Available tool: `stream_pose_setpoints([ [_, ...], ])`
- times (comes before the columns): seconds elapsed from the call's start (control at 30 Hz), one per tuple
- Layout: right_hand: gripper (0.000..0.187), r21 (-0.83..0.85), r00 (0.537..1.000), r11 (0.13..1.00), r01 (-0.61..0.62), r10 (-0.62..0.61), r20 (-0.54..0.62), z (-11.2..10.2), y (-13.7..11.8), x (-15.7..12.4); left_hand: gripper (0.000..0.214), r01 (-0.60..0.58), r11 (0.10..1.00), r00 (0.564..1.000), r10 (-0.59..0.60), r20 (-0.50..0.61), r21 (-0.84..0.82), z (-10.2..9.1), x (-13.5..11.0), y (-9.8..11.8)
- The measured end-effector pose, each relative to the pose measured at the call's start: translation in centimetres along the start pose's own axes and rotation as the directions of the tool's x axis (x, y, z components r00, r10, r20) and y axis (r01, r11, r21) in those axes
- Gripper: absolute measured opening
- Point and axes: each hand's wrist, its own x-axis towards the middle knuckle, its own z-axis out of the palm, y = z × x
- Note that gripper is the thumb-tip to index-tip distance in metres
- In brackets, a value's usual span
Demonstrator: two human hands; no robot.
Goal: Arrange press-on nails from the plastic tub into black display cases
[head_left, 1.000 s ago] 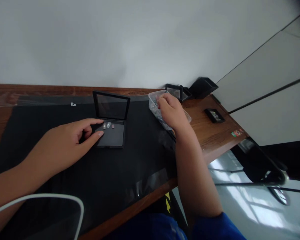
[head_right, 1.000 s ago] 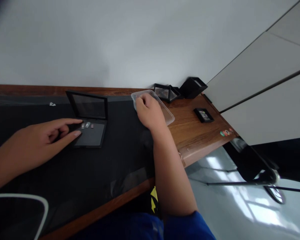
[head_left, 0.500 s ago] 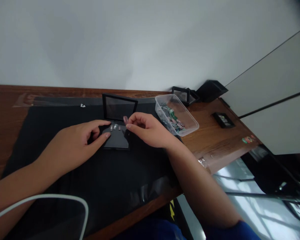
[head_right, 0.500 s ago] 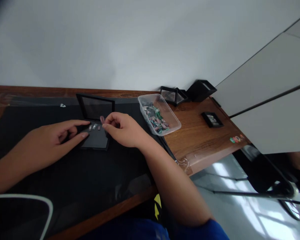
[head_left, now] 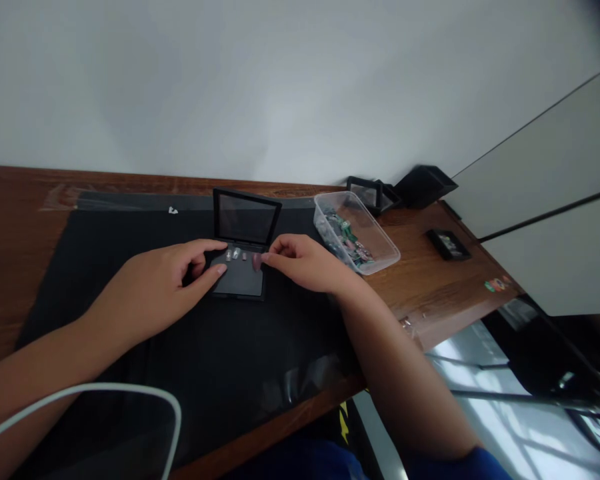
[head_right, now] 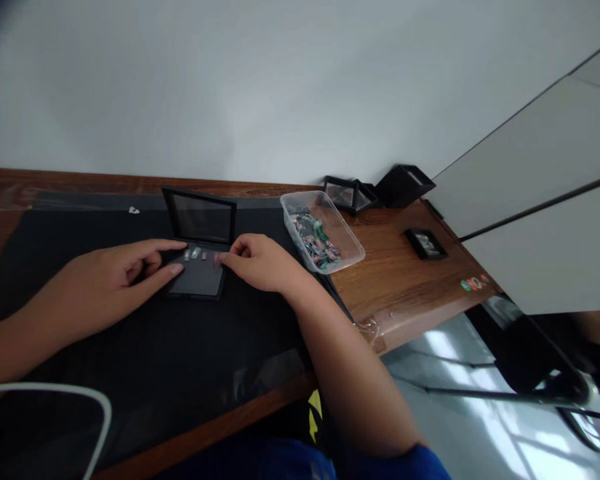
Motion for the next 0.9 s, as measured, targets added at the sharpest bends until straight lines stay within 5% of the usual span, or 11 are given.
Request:
stream_pose_setpoints([
  [0.27,0.023,-0.007,0.973,0.973,0.229,-0.229,-0.013,0.0,0.4,-0.6,0.066,0.008,1.000,1.000,-0.008,-0.012,-0.007,-0.1,-0.1,0.2],
  [0.57,0.018,-0.131,0.979,0.972,0.196,-0.202,-0.033,0.2,0.0,-0.5,0.066,0.003,1.000,1.000,-0.003,-0.008,0.003,0.1,0.0,0.1],
  [0.9,0.013,-0.034,0.935,0.935,0.353,-0.352,0.028,0.2,-0.1,-1.2,0.063,0.018,1.000,1.000,-0.018,0.004,0.011,0.0,-0.1,0.0],
])
